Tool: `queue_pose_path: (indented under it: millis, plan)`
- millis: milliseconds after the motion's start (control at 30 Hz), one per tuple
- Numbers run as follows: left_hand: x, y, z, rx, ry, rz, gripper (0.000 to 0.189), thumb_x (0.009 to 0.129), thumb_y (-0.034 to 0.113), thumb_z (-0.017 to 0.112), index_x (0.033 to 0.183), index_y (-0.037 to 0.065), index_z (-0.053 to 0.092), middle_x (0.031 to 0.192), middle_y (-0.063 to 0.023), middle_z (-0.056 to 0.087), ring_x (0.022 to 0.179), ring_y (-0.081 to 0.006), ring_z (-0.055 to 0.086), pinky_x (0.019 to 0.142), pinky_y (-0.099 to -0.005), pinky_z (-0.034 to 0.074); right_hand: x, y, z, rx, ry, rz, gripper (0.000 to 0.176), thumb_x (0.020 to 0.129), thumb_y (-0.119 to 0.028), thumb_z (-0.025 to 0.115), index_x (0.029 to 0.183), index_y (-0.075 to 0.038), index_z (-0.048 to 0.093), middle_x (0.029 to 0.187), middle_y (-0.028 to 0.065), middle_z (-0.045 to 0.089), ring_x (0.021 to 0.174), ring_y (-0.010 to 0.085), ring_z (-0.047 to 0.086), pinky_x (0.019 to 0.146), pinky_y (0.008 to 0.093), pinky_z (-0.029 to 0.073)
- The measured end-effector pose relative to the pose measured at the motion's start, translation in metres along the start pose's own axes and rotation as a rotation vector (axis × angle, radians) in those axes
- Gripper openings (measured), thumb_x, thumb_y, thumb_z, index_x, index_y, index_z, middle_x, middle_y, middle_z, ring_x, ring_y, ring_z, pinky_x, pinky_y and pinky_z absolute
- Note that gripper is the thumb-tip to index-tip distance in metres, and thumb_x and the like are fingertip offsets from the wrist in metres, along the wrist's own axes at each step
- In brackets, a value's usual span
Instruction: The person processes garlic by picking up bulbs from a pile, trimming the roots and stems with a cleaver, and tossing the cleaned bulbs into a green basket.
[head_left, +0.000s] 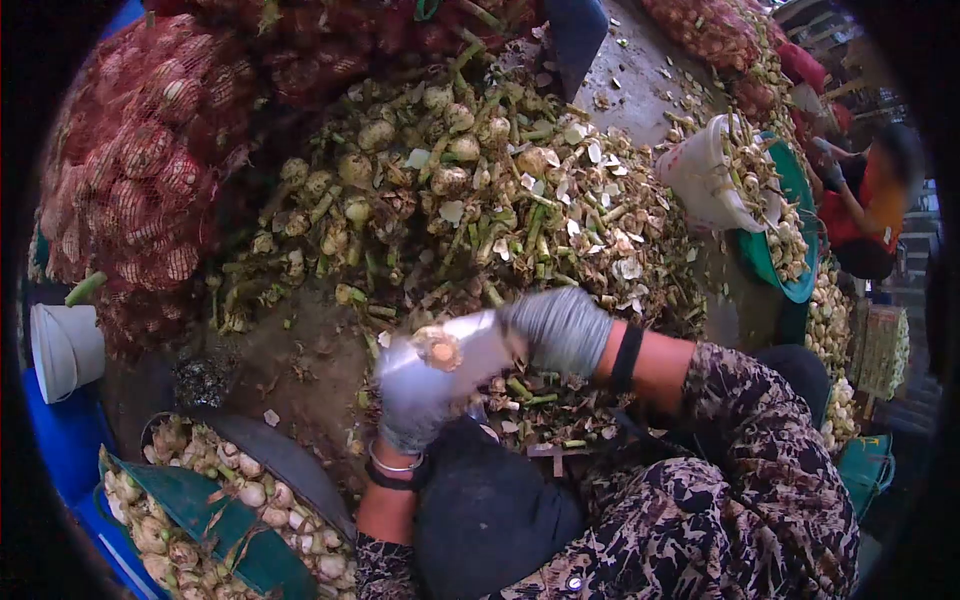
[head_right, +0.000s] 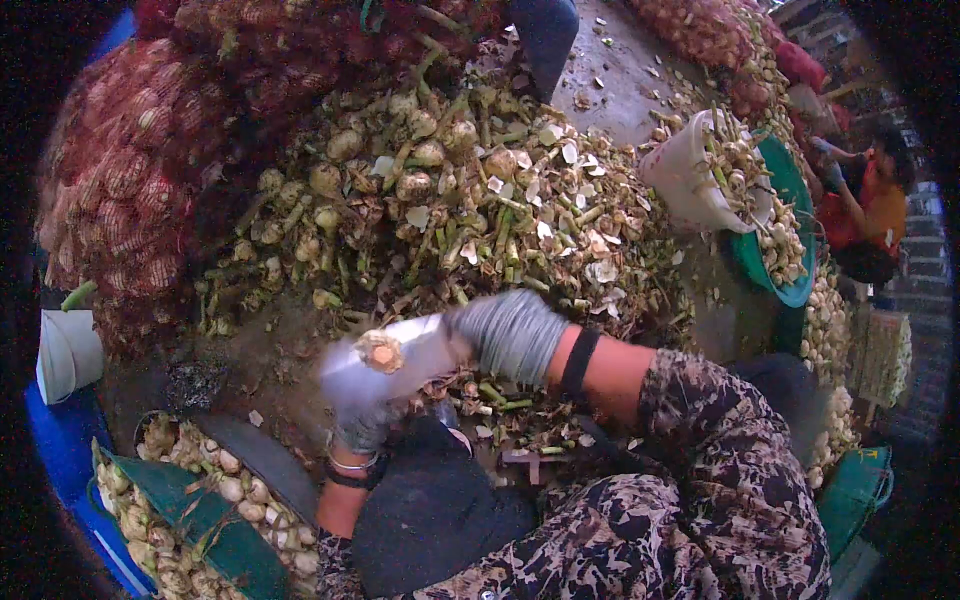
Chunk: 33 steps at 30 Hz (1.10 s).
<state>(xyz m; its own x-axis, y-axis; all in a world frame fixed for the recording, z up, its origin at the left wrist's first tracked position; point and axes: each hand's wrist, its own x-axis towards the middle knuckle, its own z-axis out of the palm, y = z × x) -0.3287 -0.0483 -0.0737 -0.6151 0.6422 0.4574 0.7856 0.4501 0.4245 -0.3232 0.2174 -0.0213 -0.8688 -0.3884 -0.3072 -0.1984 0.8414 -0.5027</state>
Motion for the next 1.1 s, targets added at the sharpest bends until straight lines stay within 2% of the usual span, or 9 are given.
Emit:
queue_pose_path:
  millis: [33,100,200,267,433,700,833,1000,1100]
  plan:
    - [0.006,0.014,-0.009,0.000,-0.005,0.002,0.040,0.087,0.036,0.071,0.113,0.007,0.063,0.105,-0.0074,0.066,0.093,-0.0266,0.065,0.084,-0.0424,0.052,0.004,0.037,0.005,-0.036,0.023,0.202,0.023,0.078,-0.020,0.065,0.099,-0.011,0.062,0.082,0.0137,0.067,0.076,0.0350,0.067,0.065,0.0435,0.053]
    - [0.007,0.026,-0.025,-1.336,-0.269,-0.828,0.068,0.075,0.038,0.084,0.125,0.004,0.053,0.118,-0.0081,0.062,0.107,-0.0234,0.060,0.097,-0.0398,0.048,-0.011,0.064,0.001,-0.014,0.102,0.482,0.024,0.078,-0.019,0.067,0.100,-0.010,0.062,0.083,0.0158,0.068,0.078,0.0361,0.067,0.066,0.0446,0.053]
    - [0.009,0.015,-0.025,-1.062,-0.181,-0.988,0.084,0.068,0.044,0.088,0.129,0.002,0.048,0.119,-0.0084,0.061,0.107,-0.0240,0.059,0.100,-0.0390,0.046,-0.027,0.038,-0.008,0.089,0.264,0.341,0.021,0.079,-0.018,0.067,0.096,-0.008,0.059,0.081,0.0168,0.066,0.078,0.0376,0.067,0.066,0.0455,0.053]
    - [-0.003,-0.010,0.005,-0.373,-0.169,-0.386,0.088,0.070,0.044,0.087,0.133,0.000,0.045,0.119,-0.0084,0.062,0.107,-0.0215,0.060,0.098,-0.0367,0.047,-0.025,-0.004,-0.037,0.032,0.074,0.168,0.022,0.078,-0.017,0.067,0.096,-0.008,0.059,0.079,0.0155,0.065,0.077,0.0377,0.066,0.066,0.0450,0.052]
    - [-0.035,-0.017,0.027,-1.470,-0.094,-0.792,0.076,0.080,0.037,0.080,0.135,0.001,0.044,0.129,-0.0108,0.057,0.115,-0.0248,0.056,0.103,-0.0375,0.044,-0.026,-0.038,-0.041,0.008,0.014,-0.141,0.029,0.076,-0.016,0.064,0.104,-0.011,0.058,0.084,0.0120,0.063,0.079,0.0338,0.067,0.063,0.0441,0.052]
    - [-0.029,-0.016,0.016,-0.528,-0.266,-0.217,0.068,0.085,0.031,0.075,0.137,0.001,0.044,0.136,-0.0119,0.052,0.122,-0.0256,0.052,0.107,-0.0379,0.041,-0.025,-0.009,-0.022,-0.061,0.011,-0.065,0.038,0.070,-0.019,0.069,0.107,-0.009,0.062,0.081,0.0143,0.064,0.075,0.0369,0.065,0.064,0.0441,0.052]
    - [-0.033,0.010,-0.018,-0.694,0.436,-0.769,0.072,0.089,0.054,0.064,0.140,0.007,0.040,0.125,-0.0054,0.058,0.108,-0.0224,0.058,0.096,-0.0381,0.048,-0.016,0.043,-0.014,-0.139,0.112,0.393,0.029,0.083,-0.026,0.066,0.103,-0.006,0.063,0.085,0.0198,0.067,0.080,0.0402,0.065,0.067,0.0483,0.052]
    - [0.017,0.036,-0.216,-1.717,1.074,0.093,0.054,0.097,0.044,0.051,0.137,0.007,0.046,0.119,-0.0094,0.059,0.105,-0.0314,0.059,0.090,-0.0460,0.050,-0.016,0.048,0.018,0.024,0.169,0.297,0.029,0.083,-0.029,0.070,0.103,-0.009,0.064,0.083,0.0188,0.067,0.078,0.0402,0.065,0.068,0.0459,0.051]
    - [0.001,0.012,-0.227,-1.714,1.086,0.103,0.053,0.096,0.038,0.053,0.138,0.007,0.046,0.125,-0.0123,0.057,0.112,-0.0311,0.057,0.095,-0.0437,0.047,0.005,0.042,0.023,0.069,0.143,0.308,0.026,0.084,-0.026,0.068,0.103,-0.009,0.065,0.083,0.0189,0.067,0.078,0.0404,0.065,0.069,0.0458,0.051]
